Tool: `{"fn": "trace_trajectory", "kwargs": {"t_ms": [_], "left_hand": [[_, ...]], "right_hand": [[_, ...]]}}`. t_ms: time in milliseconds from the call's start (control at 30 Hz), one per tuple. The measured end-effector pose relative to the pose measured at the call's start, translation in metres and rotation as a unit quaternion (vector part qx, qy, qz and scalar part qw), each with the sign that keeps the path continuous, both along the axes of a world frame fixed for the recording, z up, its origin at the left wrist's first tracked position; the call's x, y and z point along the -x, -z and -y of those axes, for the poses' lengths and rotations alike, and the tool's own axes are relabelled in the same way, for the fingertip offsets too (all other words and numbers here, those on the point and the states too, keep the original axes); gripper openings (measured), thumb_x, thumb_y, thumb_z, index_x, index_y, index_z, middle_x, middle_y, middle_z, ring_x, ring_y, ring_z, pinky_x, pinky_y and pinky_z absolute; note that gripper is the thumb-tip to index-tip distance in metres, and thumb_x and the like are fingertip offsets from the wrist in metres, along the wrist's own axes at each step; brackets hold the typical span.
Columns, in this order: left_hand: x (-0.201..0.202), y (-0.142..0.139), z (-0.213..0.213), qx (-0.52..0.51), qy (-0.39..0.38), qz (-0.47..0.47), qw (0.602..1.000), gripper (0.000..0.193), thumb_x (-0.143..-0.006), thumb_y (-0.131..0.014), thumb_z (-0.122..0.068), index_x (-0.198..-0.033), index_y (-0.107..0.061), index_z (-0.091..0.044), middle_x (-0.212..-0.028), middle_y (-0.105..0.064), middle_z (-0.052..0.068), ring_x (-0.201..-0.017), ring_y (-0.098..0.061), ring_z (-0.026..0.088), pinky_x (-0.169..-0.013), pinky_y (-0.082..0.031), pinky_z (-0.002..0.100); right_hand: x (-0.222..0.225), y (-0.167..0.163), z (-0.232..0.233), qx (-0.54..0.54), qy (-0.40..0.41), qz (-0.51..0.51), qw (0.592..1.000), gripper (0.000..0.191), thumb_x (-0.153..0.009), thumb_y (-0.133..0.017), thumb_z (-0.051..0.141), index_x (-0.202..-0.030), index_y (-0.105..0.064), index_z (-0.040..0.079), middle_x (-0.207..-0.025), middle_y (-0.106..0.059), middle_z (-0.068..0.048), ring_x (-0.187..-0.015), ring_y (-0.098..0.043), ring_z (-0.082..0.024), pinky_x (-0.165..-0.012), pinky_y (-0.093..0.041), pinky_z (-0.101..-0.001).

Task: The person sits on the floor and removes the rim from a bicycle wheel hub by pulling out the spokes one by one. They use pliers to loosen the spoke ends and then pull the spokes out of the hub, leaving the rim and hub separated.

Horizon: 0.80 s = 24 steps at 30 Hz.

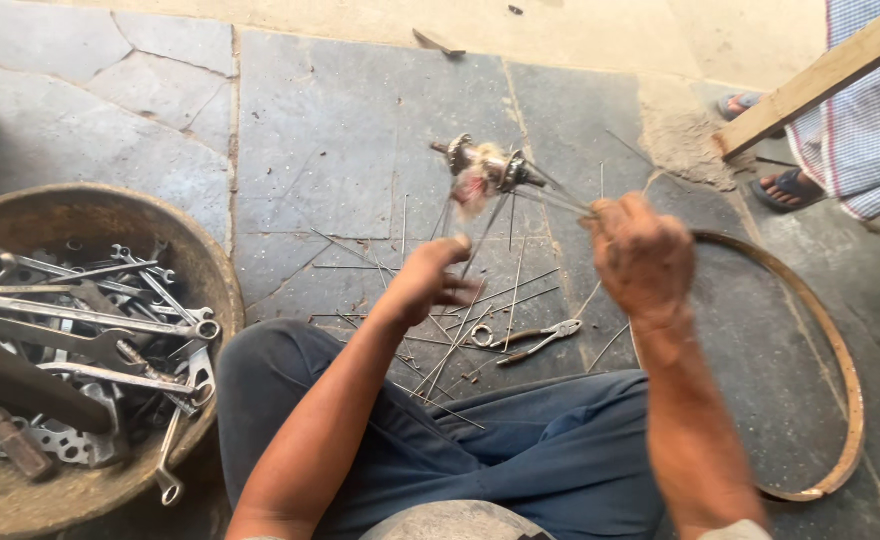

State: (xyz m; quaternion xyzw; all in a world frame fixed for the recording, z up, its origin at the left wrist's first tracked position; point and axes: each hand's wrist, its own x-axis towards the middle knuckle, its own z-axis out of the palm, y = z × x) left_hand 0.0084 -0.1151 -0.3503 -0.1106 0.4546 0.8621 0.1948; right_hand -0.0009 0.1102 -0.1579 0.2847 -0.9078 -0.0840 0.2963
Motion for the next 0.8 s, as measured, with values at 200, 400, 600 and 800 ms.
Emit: {"fn": "trace_trajectory", "kwargs": {"t_ms": [200, 400, 600, 800], "left_hand": [[-0.026, -0.04, 0.006, 0.509, -0.057, -0.335, 0.791, 0.033, -0.106, -0.07, -0.044, -0.118, -0.072, -0.013, -0.112, -0.076, 0.009, -0.091, -0.075, 0.021, -0.086, -0.059, 0.036], [-0.045, -0.081, 0.027, 0.551, -0.267, -0.56, 0.558, 0.083, -0.064, -0.083, -0.046, -0.129, -0.062, 0.001, -0.116, -0.071, 0.021, -0.107, -0.066, 0.035, -0.088, -0.05, 0.046], [-0.038, -0.073, 0.008, 0.314, -0.014, -0.276, 0.908, 0.063, -0.078, -0.081, -0.042, -0.128, -0.066, -0.006, -0.102, -0.078, 0.009, -0.094, -0.077, 0.021, -0.084, -0.061, 0.034], [-0.029, -0.051, -0.002, 0.314, -0.008, -0.236, 0.92, 0.072, -0.075, -0.081, -0.042, -0.129, -0.058, -0.001, -0.1, -0.078, 0.014, -0.089, -0.077, 0.019, -0.082, -0.061, 0.032]], "right_hand": [[0.008, -0.06, -0.01, -0.202, -0.045, -0.03, 0.978, 0.013, -0.102, -0.07, 0.018, -0.089, -0.072, 0.016, -0.074, -0.064, -0.001, -0.052, -0.055, -0.012, -0.046, -0.044, -0.0284], [-0.001, -0.076, 0.029, -0.327, -0.173, -0.044, 0.928, 0.018, -0.092, -0.071, 0.011, -0.076, -0.064, 0.016, -0.067, -0.059, 0.002, -0.059, -0.059, -0.012, -0.064, -0.048, -0.0303], [0.003, -0.079, 0.074, -0.422, -0.202, -0.079, 0.88, 0.025, -0.094, -0.074, 0.017, -0.07, -0.066, 0.019, -0.071, -0.065, 0.002, -0.075, -0.062, -0.013, -0.101, -0.04, -0.0363], [0.017, -0.071, 0.104, -0.401, -0.208, -0.122, 0.884, 0.014, -0.081, -0.08, 0.019, -0.071, -0.071, 0.023, -0.09, -0.076, 0.003, -0.11, -0.067, -0.018, -0.126, -0.018, -0.0456]]}}
